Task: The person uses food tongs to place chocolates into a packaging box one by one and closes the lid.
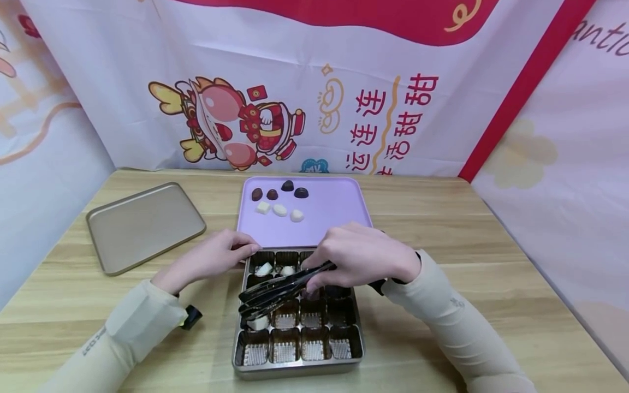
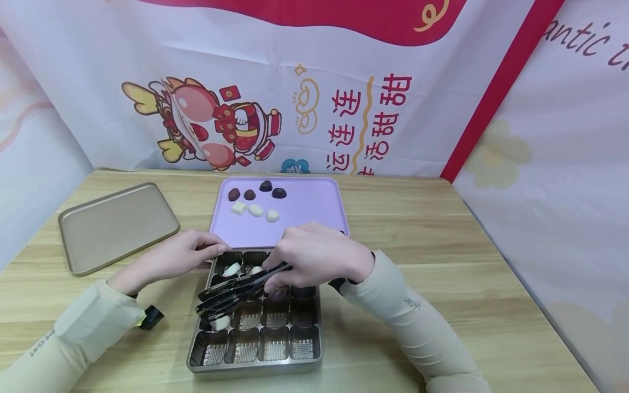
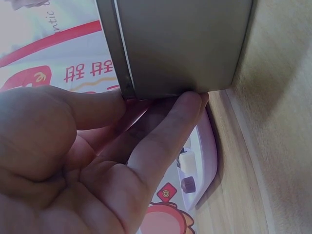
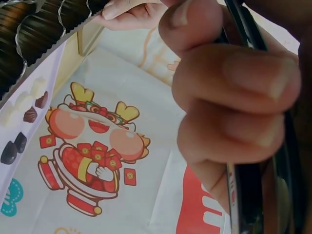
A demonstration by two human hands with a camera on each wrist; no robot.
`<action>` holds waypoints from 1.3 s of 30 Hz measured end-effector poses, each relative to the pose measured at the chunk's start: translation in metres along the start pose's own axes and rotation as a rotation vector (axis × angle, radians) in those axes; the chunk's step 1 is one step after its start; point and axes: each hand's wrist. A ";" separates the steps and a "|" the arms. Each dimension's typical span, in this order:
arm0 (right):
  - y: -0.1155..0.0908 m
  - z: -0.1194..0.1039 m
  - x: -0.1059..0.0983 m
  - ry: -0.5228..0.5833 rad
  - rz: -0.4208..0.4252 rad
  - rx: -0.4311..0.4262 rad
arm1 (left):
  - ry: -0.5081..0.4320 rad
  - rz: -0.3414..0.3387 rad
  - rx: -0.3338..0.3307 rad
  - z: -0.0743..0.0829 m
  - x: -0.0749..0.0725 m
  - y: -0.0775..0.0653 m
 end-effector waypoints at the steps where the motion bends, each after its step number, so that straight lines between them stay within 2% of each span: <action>1: 0.000 0.000 0.000 -0.001 -0.002 0.005 | 0.003 0.002 0.001 0.000 0.000 0.000; 11: -0.007 0.007 -0.011 -0.002 0.041 0.053 | 0.020 0.008 0.021 -0.001 -0.002 0.000; 18: -0.018 0.020 -0.020 -0.037 0.079 0.162 | 0.020 0.006 0.022 0.001 0.000 -0.001; 23: -0.021 0.041 -0.023 -0.064 0.150 0.252 | 0.010 0.001 0.005 0.001 0.000 -0.001; 27: -0.017 0.063 -0.017 -0.101 0.204 0.392 | 0.012 0.002 0.001 0.001 0.000 -0.001; 32: -0.012 0.086 -0.004 -0.144 0.163 0.582 | 0.012 0.001 0.001 0.000 0.001 -0.002; 34: -0.010 0.092 0.003 -0.144 0.147 0.617 | 0.016 0.002 0.001 0.000 0.001 -0.001; 39: -0.001 0.100 0.020 -0.200 0.139 0.601 | 0.026 0.006 0.008 0.000 0.000 -0.001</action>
Point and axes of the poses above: each hand's wrist, its own y-axis towards the middle knuckle, its own x-axis out of the palm, z = x × y, and after that the axes turned 6 degrees about y, right-handed
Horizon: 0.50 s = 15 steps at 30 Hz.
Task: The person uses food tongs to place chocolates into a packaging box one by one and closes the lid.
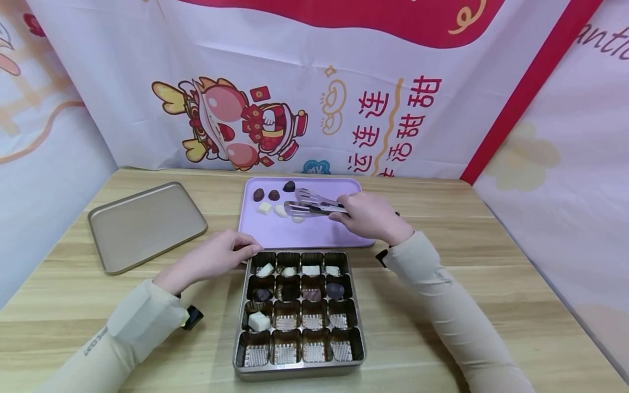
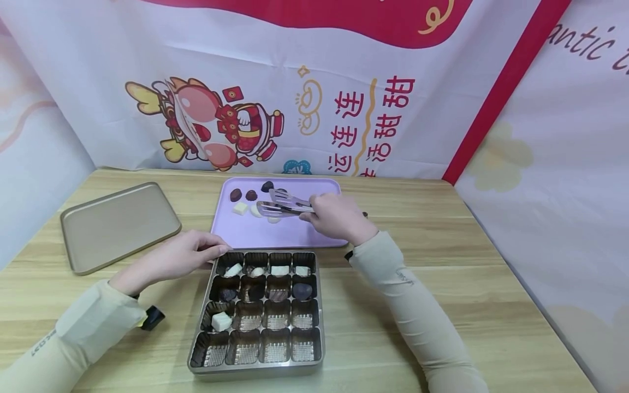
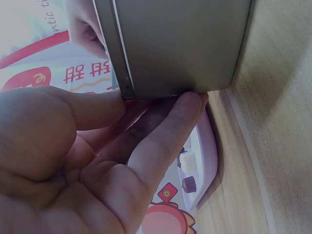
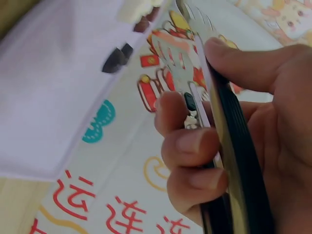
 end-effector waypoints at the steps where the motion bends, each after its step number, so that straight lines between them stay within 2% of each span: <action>1: 0.001 -0.001 0.003 -0.017 0.007 -0.006 | 0.004 0.001 0.002 0.000 0.000 0.000; 5: 0.002 -0.004 0.009 -0.058 0.007 0.000 | 0.016 0.005 0.004 0.001 0.000 0.000; 11: 0.004 -0.006 0.015 -0.030 -0.049 0.005 | 0.022 0.007 0.003 0.001 0.000 0.000; 15: 0.005 -0.006 0.018 -0.018 -0.058 0.013 | 0.020 0.005 0.000 0.001 0.000 0.000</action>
Point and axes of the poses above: each hand's wrist, its own y-axis towards the middle knuckle, its own x-axis out of the palm, z = x × y, and after that the axes turned 6 degrees about y, right-handed
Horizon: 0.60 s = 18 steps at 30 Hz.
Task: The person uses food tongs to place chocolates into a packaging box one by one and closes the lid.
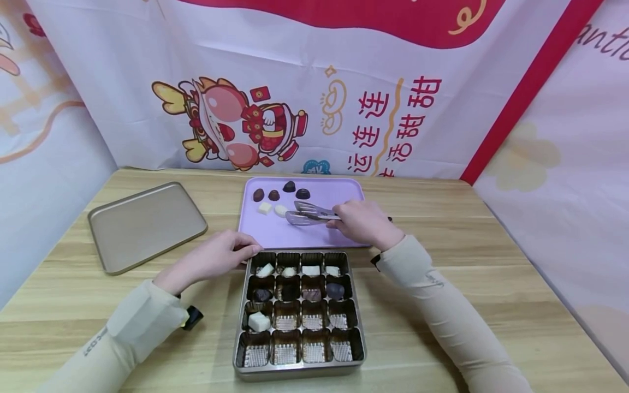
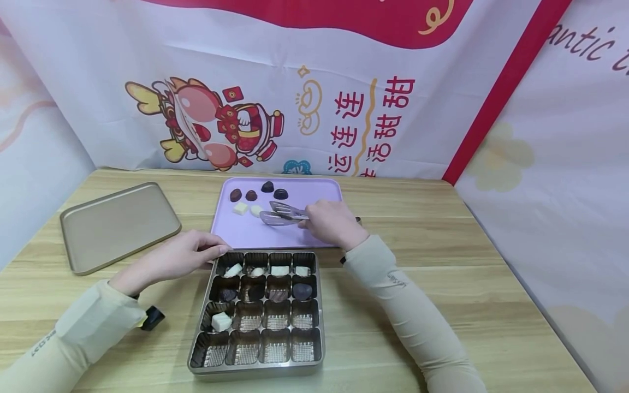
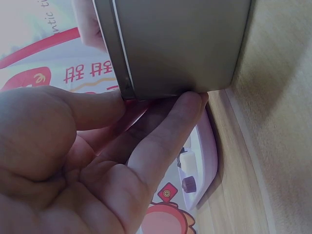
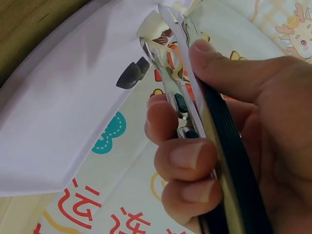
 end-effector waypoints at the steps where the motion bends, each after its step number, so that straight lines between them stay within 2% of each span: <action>1: 0.000 0.000 0.000 0.007 0.001 0.002 | -0.002 -0.001 0.001 0.000 0.000 0.000; 6: -0.001 0.000 -0.003 0.015 0.014 -0.007 | -0.021 -0.006 0.005 0.001 0.000 -0.001; 18: -0.006 0.001 -0.014 0.004 0.015 -0.054 | -0.001 -0.007 -0.005 0.002 -0.001 -0.001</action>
Point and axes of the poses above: each hand's wrist, its own y-axis towards the middle knuckle, its own x-axis out of the palm, z = x × y, and after that the axes turned 6 degrees about y, right-handed
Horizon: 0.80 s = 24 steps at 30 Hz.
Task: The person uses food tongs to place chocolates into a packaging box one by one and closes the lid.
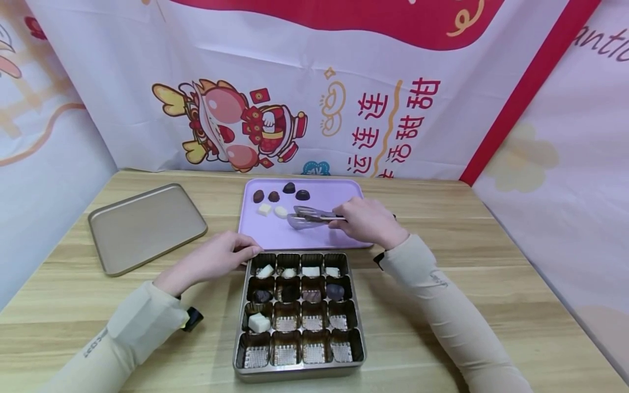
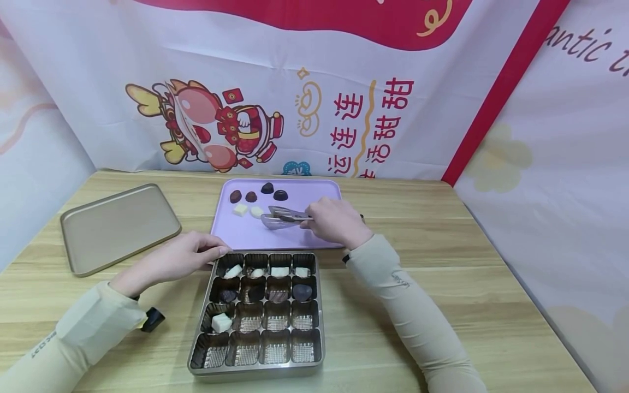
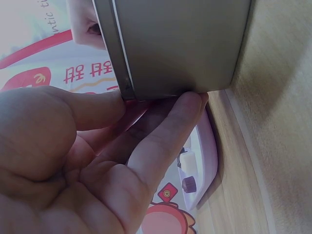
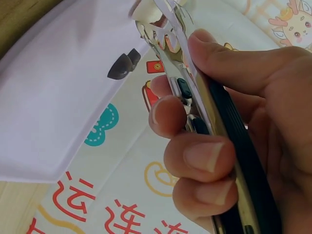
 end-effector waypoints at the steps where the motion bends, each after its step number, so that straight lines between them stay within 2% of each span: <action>1: 0.000 0.000 -0.001 -0.001 0.004 -0.005 | 0.002 0.000 0.002 0.000 0.000 0.000; 24: -0.016 0.003 -0.028 -0.019 0.043 -0.078 | 0.000 0.005 0.003 0.000 0.001 0.000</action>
Point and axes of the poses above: each hand's wrist, its own y-axis towards the middle knuckle, its own x-axis out of the palm, z = x × y, and after that the axes turned 6 degrees about y, right-handed
